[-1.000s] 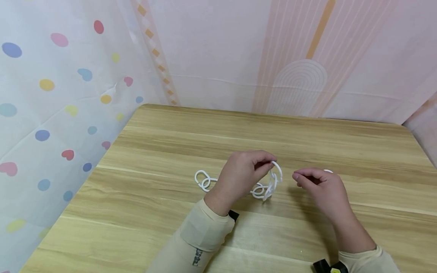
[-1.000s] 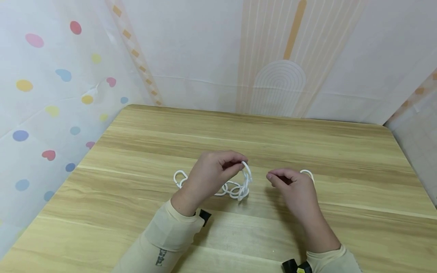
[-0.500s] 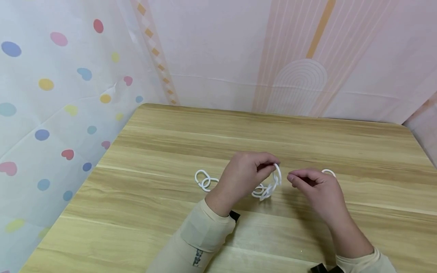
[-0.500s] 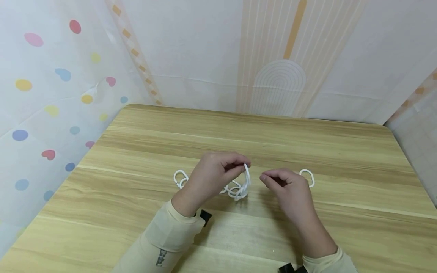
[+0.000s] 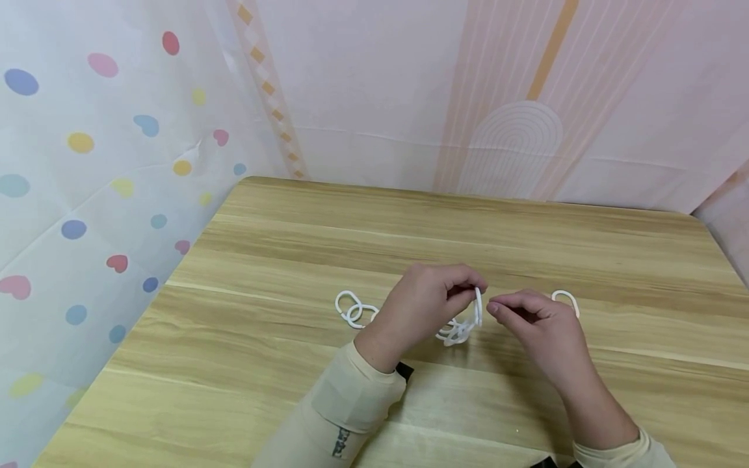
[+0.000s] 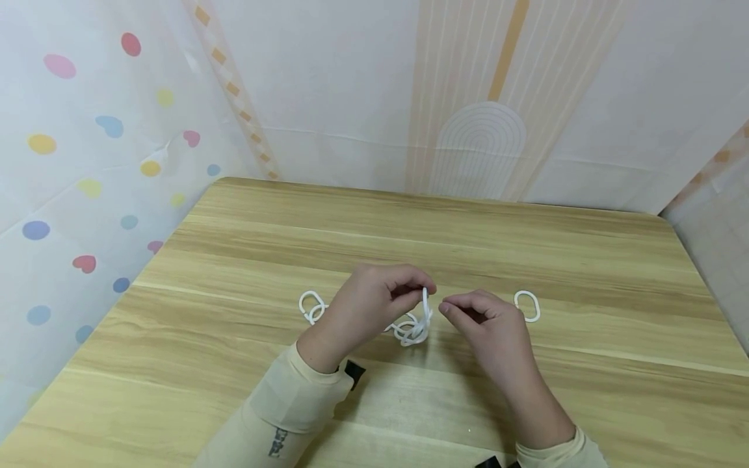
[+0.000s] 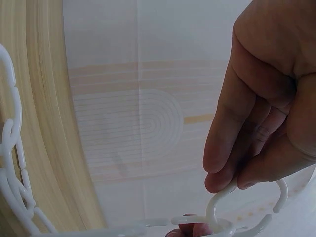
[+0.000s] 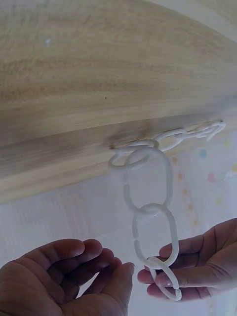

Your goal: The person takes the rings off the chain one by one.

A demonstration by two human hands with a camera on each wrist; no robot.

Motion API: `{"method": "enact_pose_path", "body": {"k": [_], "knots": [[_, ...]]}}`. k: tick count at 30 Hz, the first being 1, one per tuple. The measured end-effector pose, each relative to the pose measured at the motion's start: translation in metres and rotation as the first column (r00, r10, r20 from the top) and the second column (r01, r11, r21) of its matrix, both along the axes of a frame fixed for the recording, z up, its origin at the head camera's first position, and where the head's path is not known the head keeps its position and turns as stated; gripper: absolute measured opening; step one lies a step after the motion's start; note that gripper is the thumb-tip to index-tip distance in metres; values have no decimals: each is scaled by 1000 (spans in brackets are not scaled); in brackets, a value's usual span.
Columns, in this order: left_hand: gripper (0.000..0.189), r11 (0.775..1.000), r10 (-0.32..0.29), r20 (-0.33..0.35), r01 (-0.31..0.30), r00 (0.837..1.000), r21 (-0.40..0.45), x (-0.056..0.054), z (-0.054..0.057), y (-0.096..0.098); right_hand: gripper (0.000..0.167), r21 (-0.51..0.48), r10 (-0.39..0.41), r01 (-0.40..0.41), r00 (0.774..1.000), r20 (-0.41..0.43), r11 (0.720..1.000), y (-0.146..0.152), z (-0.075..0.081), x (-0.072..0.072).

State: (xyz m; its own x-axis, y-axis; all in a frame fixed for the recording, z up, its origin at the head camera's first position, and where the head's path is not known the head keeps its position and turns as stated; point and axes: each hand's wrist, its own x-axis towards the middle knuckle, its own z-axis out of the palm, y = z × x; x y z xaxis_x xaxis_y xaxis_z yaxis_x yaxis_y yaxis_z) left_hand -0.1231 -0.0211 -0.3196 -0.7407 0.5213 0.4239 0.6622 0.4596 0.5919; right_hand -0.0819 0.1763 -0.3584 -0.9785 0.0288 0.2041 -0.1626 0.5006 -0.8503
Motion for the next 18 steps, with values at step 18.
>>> {"method": "enact_pose_path", "body": {"k": [18], "knots": [[17,999,-32,19,32,999,-7,4,-2,4,3,-44,44,-47,998,-54,998,-6,2,3]]}}
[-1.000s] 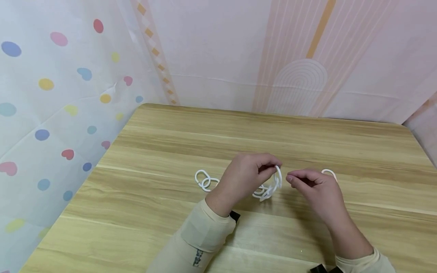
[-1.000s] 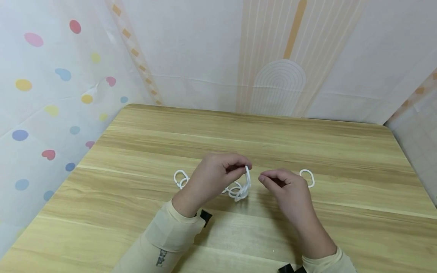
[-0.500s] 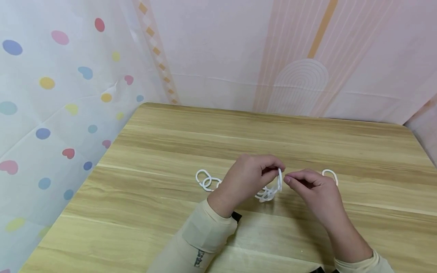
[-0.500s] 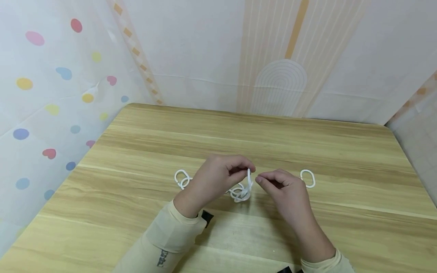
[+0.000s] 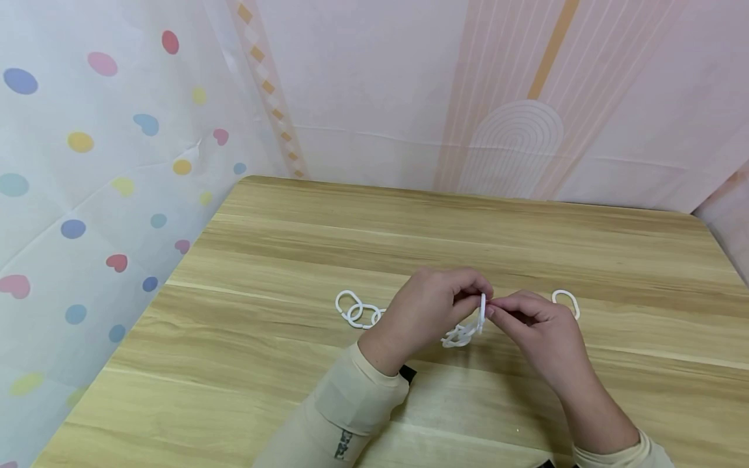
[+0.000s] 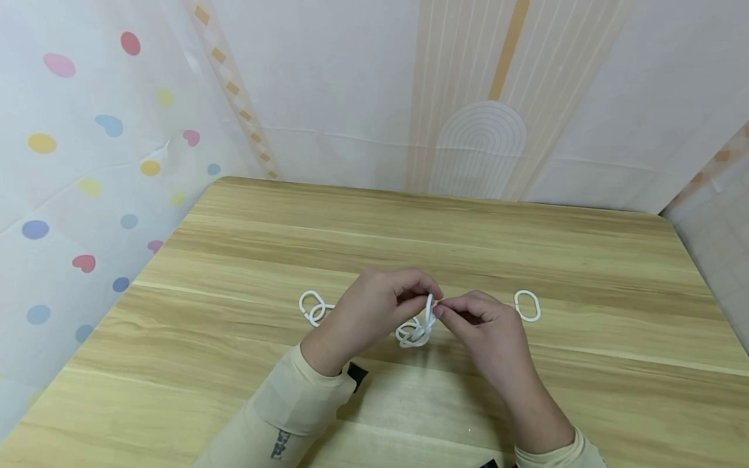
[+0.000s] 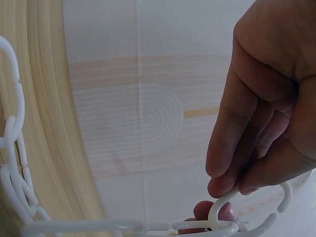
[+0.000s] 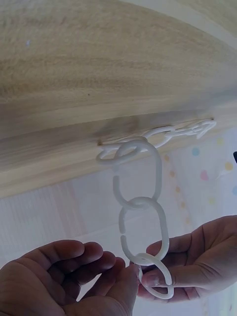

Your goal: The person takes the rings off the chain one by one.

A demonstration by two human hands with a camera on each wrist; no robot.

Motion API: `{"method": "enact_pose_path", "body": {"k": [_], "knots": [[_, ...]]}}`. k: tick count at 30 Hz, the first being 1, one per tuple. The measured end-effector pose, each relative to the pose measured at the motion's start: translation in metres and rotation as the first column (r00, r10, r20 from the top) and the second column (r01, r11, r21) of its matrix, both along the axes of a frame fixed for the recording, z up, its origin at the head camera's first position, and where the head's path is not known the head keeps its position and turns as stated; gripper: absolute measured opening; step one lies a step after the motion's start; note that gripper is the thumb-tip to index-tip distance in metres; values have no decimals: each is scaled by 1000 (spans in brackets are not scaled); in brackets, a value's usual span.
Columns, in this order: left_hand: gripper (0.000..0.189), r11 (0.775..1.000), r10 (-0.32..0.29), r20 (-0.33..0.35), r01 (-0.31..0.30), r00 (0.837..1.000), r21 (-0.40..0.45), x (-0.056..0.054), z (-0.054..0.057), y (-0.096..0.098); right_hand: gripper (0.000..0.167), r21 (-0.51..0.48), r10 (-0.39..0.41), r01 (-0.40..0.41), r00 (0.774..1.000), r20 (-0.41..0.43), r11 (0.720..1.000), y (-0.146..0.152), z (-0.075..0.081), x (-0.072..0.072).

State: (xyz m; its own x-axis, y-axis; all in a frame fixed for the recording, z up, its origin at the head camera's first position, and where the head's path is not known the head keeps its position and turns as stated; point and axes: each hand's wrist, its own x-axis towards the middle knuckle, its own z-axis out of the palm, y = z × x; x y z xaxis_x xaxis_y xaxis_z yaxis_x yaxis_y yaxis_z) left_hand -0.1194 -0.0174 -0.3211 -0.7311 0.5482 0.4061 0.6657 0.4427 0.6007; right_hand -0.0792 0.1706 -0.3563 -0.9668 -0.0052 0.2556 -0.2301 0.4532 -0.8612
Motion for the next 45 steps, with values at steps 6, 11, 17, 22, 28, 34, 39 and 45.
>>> {"method": "enact_pose_path", "body": {"k": [6,11,17,22,28,34,39,45], "knots": [[15,1000,-11,-15,11,1000,0,0,0,1,5,6,12,-12,999,-38,1000,-1,0,0],[15,1000,-2,-45,2,999,0,1,-1,1,7,12,11,-10,998,-66,1000,-2,0,1],[13,1000,-5,-42,5,999,5,1,-1,1,9,12,3,-2,996,-89,1000,-3,-1,0],[11,1000,-9,-48,10,999,9,1,-1,1,9,9,-1,2,993,-116,1000,-4,-2,1],[9,1000,-15,-40,15,999,6,0,-1,0,10,32,-10,14,993,-118,999,-3,-1,1],[6,1000,-17,-15,17,1000,-16,-1,0,-1,9,31,-23,26,994,-106,999,0,4,2],[6,999,-27,2,27,1000,-20,-2,1,-2,7,19,-44,46,995,-92,999,0,6,2],[9,999,-49,18,49,999,-18,-1,2,-2,6,0,-65,65,994,-82,998,2,7,1]]}}
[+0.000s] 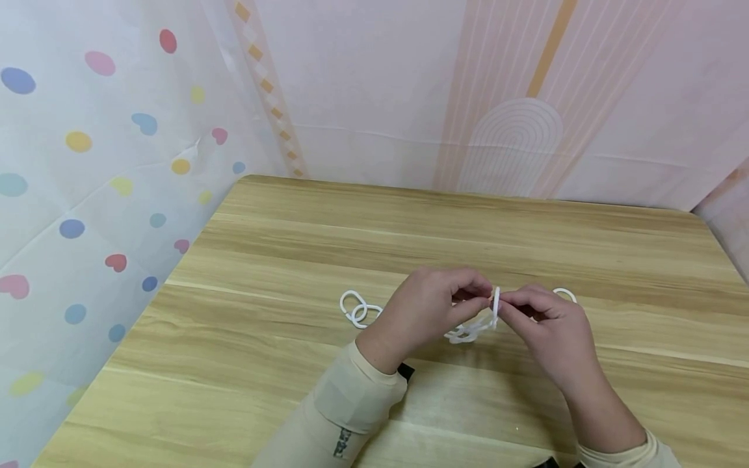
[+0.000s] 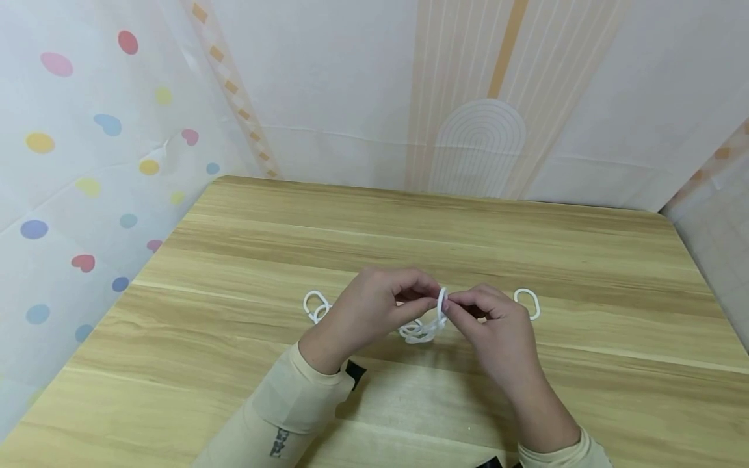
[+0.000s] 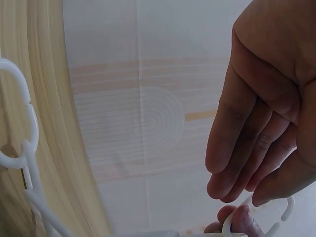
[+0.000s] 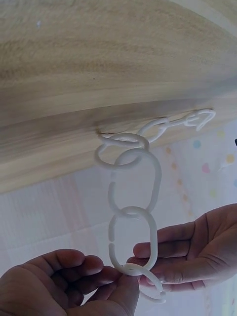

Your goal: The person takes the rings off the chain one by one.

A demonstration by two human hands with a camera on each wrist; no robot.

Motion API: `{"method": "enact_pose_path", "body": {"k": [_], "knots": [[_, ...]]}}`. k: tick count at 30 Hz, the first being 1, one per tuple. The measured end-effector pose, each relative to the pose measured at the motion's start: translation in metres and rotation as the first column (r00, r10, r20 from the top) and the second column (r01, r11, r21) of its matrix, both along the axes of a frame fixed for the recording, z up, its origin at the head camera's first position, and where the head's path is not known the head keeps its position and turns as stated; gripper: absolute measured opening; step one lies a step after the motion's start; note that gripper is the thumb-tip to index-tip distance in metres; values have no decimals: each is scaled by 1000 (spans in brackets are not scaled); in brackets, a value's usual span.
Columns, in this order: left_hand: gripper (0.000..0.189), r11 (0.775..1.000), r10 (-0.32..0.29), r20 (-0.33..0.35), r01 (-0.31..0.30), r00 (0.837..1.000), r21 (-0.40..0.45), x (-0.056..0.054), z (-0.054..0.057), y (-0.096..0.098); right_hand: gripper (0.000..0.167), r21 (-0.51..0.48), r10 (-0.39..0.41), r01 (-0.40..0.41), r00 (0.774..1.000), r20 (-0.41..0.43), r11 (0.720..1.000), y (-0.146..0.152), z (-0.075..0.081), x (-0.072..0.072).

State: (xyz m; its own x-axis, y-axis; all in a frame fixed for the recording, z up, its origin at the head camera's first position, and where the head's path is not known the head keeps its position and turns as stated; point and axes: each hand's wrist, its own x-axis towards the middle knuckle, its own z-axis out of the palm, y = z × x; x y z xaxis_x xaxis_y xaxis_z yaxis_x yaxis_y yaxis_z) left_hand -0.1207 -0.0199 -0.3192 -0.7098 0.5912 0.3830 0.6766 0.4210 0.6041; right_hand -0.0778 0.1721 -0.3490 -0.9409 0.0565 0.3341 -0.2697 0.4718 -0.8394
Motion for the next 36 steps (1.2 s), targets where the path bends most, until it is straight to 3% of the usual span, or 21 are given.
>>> {"method": "enact_pose_path", "body": {"k": [13,22,29,36], "knots": [[4,999,-15,-5,14,1000,-41,-1,-1,-2,3,-39,-84,85,996,30,996,3,4,-2],[8,995,-44,18,46,999,-94,-3,-3,-1,5,-79,-99,100,995,11,992,3,3,-2],[8,988,-56,71,66,996,-136,-2,-2,0,5,-146,-113,112,994,4,983,1,4,-1],[6,989,-43,27,46,999,-138,-1,-3,0,5,-267,-84,70,995,-44,961,-1,5,-1]]}}
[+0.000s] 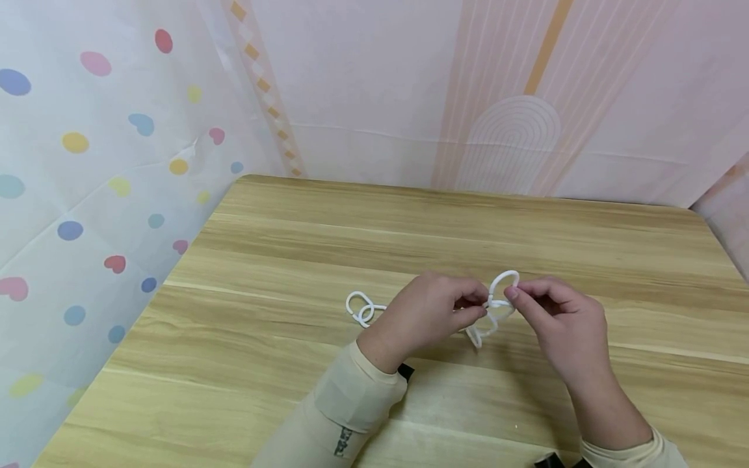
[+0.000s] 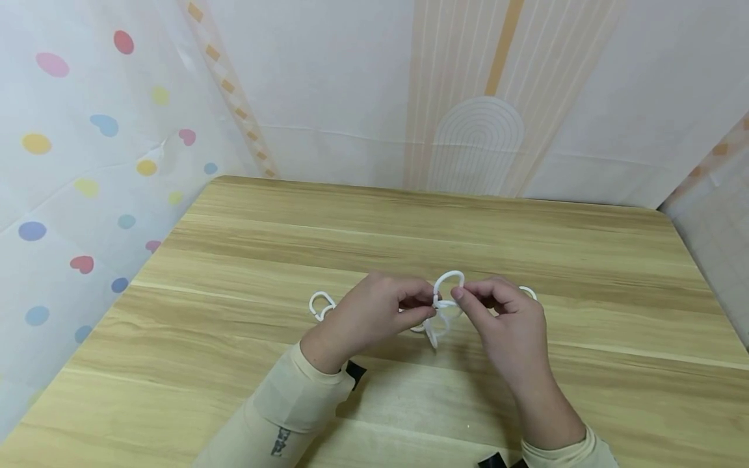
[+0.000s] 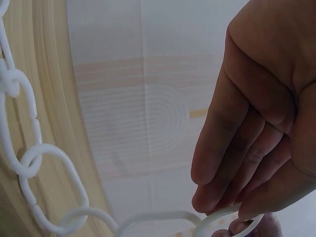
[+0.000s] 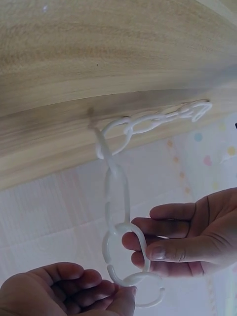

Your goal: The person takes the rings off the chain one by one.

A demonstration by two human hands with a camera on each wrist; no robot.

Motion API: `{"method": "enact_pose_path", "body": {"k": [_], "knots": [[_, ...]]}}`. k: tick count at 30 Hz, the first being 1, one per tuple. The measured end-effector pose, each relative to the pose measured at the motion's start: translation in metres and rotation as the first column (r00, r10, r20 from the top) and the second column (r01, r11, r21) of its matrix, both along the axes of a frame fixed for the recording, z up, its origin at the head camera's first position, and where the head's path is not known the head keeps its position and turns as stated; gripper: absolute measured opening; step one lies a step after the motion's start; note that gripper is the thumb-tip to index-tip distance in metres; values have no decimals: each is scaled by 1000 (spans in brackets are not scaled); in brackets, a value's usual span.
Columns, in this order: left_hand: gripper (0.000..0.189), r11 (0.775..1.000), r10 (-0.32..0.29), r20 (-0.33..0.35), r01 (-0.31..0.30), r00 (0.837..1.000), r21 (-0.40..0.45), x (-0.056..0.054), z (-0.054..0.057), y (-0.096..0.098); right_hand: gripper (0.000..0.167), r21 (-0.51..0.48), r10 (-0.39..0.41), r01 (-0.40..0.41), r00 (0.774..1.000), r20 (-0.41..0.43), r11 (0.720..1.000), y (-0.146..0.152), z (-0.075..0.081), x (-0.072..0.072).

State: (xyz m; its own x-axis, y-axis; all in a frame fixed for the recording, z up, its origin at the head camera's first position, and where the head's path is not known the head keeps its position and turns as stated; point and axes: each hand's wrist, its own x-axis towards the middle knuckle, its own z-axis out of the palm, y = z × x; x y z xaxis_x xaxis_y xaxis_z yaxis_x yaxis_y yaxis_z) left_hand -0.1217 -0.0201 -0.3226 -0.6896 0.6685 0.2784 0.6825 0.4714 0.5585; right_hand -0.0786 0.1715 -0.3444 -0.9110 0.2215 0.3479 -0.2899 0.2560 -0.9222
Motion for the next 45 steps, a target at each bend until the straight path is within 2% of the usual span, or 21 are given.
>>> {"method": "enact_pose_path", "body": {"k": [5,11,15,20,33,40,45], "knots": [[5,1000,9,-24,-9,1000,6,0,0,0,5,-20,19,-20,998,-52,1000,1,-1,0],[7,1000,27,-8,-27,1000,11,0,1,-1,7,-32,47,-51,993,-110,998,3,-3,-2],[8,999,34,6,-34,999,27,1,3,-2,9,-7,33,-34,995,-92,999,3,-2,-1],[7,997,44,11,-44,999,65,1,4,-3,9,-46,16,-19,998,-64,999,2,-1,-2],[7,988,89,71,-98,993,123,1,7,-5,8,-65,17,-21,998,-65,998,4,-3,-3],[6,982,94,84,-106,992,159,0,6,-6,14,-46,0,-2,999,-46,999,4,-3,-3],[7,978,99,73,-111,992,175,0,7,-6,11,-35,-10,9,999,-40,999,4,-3,-4]]}}
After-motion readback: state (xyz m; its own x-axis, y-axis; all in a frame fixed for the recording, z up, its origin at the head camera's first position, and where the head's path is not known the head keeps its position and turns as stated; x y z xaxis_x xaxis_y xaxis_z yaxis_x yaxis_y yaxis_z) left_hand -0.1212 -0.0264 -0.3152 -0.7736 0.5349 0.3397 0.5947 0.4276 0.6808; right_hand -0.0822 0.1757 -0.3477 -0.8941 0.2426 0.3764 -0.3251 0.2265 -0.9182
